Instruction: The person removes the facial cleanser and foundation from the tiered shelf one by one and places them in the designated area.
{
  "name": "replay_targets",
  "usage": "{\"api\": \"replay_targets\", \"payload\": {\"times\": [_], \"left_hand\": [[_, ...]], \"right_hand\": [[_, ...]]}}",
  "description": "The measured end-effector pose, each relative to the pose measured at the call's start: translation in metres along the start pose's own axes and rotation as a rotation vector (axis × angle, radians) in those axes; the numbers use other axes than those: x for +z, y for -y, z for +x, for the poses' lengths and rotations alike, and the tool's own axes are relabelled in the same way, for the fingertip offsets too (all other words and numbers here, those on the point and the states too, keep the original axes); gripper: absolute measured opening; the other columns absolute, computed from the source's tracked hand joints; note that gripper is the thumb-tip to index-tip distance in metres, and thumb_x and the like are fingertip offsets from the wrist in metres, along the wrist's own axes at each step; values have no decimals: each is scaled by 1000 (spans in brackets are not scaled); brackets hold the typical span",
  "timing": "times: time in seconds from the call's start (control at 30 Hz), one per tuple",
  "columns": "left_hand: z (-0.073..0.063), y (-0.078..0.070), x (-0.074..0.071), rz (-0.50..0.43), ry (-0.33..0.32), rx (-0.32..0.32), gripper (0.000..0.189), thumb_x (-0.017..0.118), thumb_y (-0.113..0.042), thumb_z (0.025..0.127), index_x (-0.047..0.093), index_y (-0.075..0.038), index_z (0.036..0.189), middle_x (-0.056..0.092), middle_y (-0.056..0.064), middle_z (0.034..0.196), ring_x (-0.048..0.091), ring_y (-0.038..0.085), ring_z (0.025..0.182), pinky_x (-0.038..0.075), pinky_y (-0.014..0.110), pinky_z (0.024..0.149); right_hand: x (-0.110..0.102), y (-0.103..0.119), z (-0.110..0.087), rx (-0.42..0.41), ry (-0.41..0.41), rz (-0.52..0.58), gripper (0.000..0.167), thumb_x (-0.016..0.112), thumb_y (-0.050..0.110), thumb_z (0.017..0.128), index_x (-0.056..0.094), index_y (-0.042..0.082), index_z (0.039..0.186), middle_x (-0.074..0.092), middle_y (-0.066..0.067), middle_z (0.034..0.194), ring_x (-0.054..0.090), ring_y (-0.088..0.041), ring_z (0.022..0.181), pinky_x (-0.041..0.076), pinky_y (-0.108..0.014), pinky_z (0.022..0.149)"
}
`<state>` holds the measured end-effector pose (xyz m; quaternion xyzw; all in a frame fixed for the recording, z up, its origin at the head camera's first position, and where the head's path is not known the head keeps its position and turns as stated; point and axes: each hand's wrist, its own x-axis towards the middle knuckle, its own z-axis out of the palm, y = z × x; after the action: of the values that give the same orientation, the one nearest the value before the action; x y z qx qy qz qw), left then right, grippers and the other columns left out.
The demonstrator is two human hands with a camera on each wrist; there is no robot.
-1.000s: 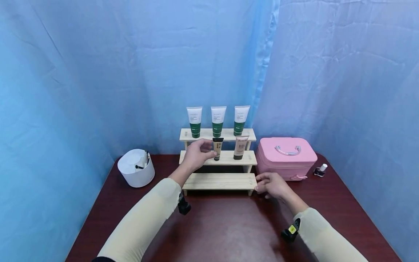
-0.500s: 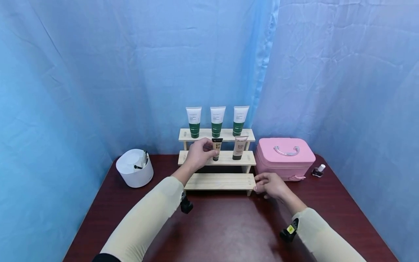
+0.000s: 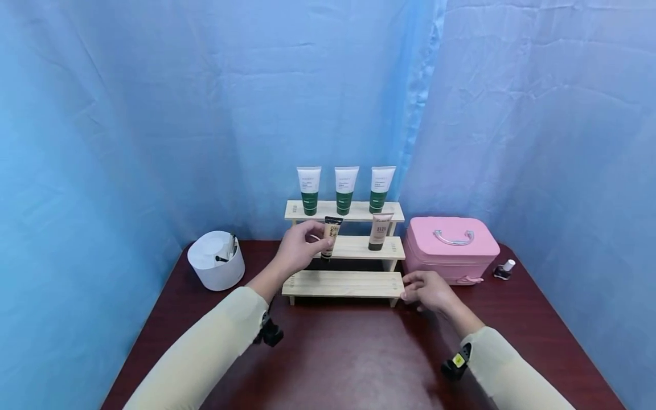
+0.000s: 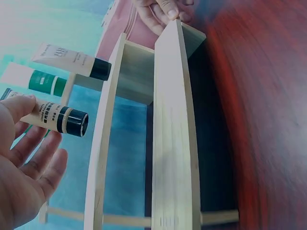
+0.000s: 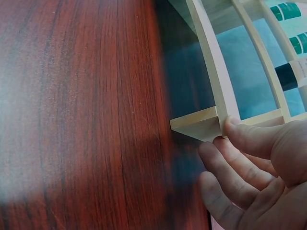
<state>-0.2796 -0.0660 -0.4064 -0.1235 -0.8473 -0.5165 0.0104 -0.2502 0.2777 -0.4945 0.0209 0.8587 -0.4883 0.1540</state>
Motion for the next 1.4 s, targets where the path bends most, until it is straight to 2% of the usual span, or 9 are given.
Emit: {"api": "replay_targets", "payload": {"times": [0.2,0.33,0.43,0.5,0.73,0.87,1.03,1.2,1.4], "left_hand": [[-29,15,-28,-1,10,0,30,78,-25,93,72,-12,120,73,7,109,70,22,98,60,36,80],[-52,38,-46,-65,24,-34,34,77,-19,94,71,-4,124,74,13,100,68,19,79,60,34,69],[-71,61,-59,-71,28,-85,36,75,-16,96,69,2,126,74,15,96,65,17,73,60,36,66],[-83,77,-66,-55,25,-128,38,73,-16,96,67,4,128,74,15,100,66,16,77,60,37,68],[-117,113,-87,20,-62,-269,38,74,-13,95,67,4,129,74,19,108,70,17,84,61,34,67],[-129,126,-92,102,-80,-341,37,74,-13,95,69,4,127,73,19,108,69,17,82,61,34,65],[-138,139,-97,140,-62,-425,38,72,-12,96,67,6,129,71,19,105,69,20,82,62,36,66],[-141,149,-99,162,-54,-446,35,71,-11,96,66,7,127,71,16,100,67,19,79,62,36,64],[-142,152,-100,179,-32,-465,36,69,-10,97,64,10,128,71,16,100,67,18,76,61,36,63]], "right_hand": [[-3,-2,1,7,-2,-7,46,77,2,88,59,-8,130,75,-14,97,75,-25,84,57,-42,60],[-3,-5,2,-3,0,-12,46,77,2,89,59,-8,130,75,-13,96,75,-25,83,57,-42,59],[-2,-5,2,-10,2,-14,46,77,2,88,60,-8,129,75,-13,96,74,-24,81,57,-42,59],[-2,-6,2,-10,3,-24,46,77,2,88,60,-8,130,75,-12,95,74,-22,81,57,-42,60],[-4,-4,2,-20,5,-51,46,77,3,88,60,-8,130,75,-13,96,73,-21,80,57,-42,59],[-4,-3,1,-23,9,-48,46,77,3,89,60,-8,130,75,-14,97,72,-22,80,57,-43,60],[-2,-3,2,-25,11,-50,47,78,4,88,60,-7,131,75,-14,98,73,-22,80,57,-43,60],[-3,-3,2,-26,14,-56,48,78,5,89,59,-8,131,75,-15,98,73,-22,81,57,-43,59],[-3,-3,4,-10,8,-53,46,77,5,89,60,-6,130,75,-13,97,73,-22,81,57,-42,60]]}}
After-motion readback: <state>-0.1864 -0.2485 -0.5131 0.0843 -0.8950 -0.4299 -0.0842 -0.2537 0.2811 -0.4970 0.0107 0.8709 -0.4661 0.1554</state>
